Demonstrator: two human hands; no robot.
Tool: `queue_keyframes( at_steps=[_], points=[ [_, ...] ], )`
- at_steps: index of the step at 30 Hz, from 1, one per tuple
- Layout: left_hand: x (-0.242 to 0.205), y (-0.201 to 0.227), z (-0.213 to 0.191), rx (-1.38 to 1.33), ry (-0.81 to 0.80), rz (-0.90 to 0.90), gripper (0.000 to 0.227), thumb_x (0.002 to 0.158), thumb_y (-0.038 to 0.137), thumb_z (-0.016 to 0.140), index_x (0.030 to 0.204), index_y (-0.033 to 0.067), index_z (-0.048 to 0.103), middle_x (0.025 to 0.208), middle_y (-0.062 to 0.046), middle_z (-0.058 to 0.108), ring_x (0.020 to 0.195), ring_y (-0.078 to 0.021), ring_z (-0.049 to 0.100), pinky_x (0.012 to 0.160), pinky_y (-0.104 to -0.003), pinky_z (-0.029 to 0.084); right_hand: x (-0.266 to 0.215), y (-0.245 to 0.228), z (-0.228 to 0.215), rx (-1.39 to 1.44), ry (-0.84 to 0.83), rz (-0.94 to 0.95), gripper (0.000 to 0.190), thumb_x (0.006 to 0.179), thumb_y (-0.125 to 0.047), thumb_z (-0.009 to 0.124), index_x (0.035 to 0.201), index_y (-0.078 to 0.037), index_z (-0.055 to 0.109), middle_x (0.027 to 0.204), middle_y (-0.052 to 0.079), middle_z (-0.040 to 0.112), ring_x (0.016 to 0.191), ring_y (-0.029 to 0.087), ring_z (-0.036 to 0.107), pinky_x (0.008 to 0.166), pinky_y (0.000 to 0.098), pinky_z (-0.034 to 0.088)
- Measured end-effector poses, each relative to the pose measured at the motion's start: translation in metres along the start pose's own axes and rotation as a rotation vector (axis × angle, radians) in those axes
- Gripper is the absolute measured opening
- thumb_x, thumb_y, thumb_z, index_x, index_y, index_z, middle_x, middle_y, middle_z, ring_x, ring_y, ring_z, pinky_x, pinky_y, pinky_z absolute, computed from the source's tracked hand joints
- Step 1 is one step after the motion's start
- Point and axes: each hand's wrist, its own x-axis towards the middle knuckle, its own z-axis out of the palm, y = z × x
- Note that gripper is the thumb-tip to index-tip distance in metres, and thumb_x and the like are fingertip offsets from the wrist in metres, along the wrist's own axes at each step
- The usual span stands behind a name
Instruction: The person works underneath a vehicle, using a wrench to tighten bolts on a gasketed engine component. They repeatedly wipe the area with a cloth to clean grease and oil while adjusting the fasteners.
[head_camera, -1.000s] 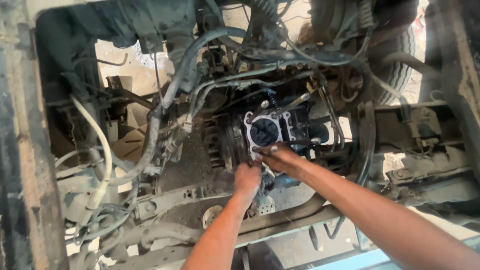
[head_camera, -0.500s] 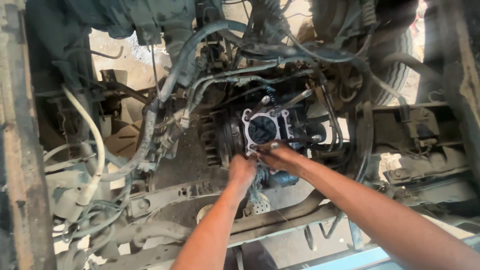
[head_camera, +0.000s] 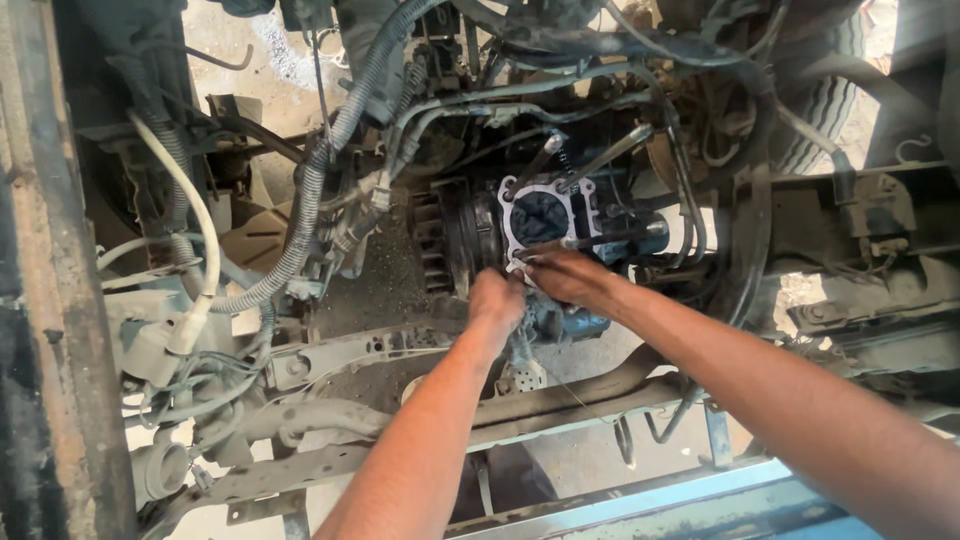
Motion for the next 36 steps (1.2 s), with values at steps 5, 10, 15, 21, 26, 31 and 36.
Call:
queue_keyframes(
  at_steps=[5, 10, 15, 21, 26, 31, 36],
  points=[
    [-0.005, 0.001, -0.003, -0.128, 0.001, -0.036, 0.035, 0.092, 0.031, 0.064, 0.102, -0.0004, 0.076, 0.106, -0.028, 0.073, 0.108, -0.0412, 0.071, 0.089, -0.048, 0.055, -0.016, -0.019, -0.007, 0.083, 0.020, 0.109, 0.029, 0.101, -0.022, 0.055, 0.122, -0.009, 0.072, 0.094, 0.005, 0.072, 0.083, 0.012, 0.062, 0.072, 0.0299, 0.051],
    [-0.013, 0.007, -0.008, -0.182, -0.010, -0.045, 0.036, 0.092, 0.033, 0.064, 0.101, 0.0000, 0.075, 0.102, -0.026, 0.075, 0.102, -0.0386, 0.073, 0.084, -0.047, 0.055, -0.039, -0.044, -0.022, 0.228, -0.028, 0.090, 0.033, 0.101, -0.024, 0.057, 0.130, -0.011, 0.066, 0.077, 0.002, 0.061, 0.066, 0.011, 0.053, 0.054, 0.0303, 0.042],
    [-0.012, 0.013, -0.010, -0.194, 0.003, -0.117, 0.040, 0.093, 0.038, 0.067, 0.097, -0.0010, 0.075, 0.096, -0.025, 0.075, 0.094, -0.0371, 0.074, 0.078, -0.045, 0.054, -0.034, -0.072, -0.020, 0.059, -0.005, 0.558, 0.033, 0.102, -0.032, 0.052, 0.132, -0.025, 0.063, 0.066, 0.004, 0.054, 0.058, 0.014, 0.050, 0.050, 0.0324, 0.040],
    [0.000, 0.008, -0.010, -0.236, 0.056, -0.219, 0.036, 0.086, 0.031, 0.072, 0.088, -0.0055, 0.074, 0.088, -0.022, 0.076, 0.083, -0.0317, 0.076, 0.068, -0.043, 0.054, -0.028, -0.047, -0.011, 0.262, 0.003, 0.103, 0.028, 0.104, -0.032, 0.061, 0.114, -0.010, 0.074, 0.066, -0.003, 0.054, 0.057, 0.007, 0.048, 0.048, 0.0288, 0.039],
    [-0.007, 0.006, -0.001, -0.271, 0.046, -0.161, 0.035, 0.083, 0.027, 0.074, 0.086, -0.0071, 0.074, 0.084, -0.023, 0.074, 0.079, -0.0333, 0.075, 0.066, -0.046, 0.053, -0.039, -0.048, -0.013, 0.296, 0.031, 0.173, 0.028, 0.099, -0.032, 0.062, 0.118, -0.015, 0.072, 0.063, -0.004, 0.052, 0.055, 0.008, 0.046, 0.045, 0.0296, 0.036],
    [-0.007, 0.015, -0.012, -0.234, 0.092, -0.248, 0.040, 0.084, 0.031, 0.075, 0.085, -0.0082, 0.074, 0.085, -0.023, 0.076, 0.082, -0.0322, 0.077, 0.070, -0.046, 0.055, -0.032, -0.047, -0.011, 0.299, -0.015, 0.179, 0.030, 0.101, -0.033, 0.058, 0.116, -0.012, 0.071, 0.061, -0.003, 0.050, 0.053, 0.009, 0.047, 0.044, 0.0292, 0.036],
    [-0.005, 0.010, -0.001, -0.115, 0.111, -0.117, 0.038, 0.082, 0.031, 0.079, 0.088, -0.0064, 0.076, 0.092, -0.028, 0.073, 0.092, -0.0366, 0.073, 0.075, -0.045, 0.056, -0.033, -0.031, -0.013, 0.320, 0.022, -0.101, 0.032, 0.102, -0.028, 0.061, 0.123, -0.005, 0.068, 0.073, -0.005, 0.059, 0.064, 0.005, 0.051, 0.051, 0.0275, 0.040]
  ],
)
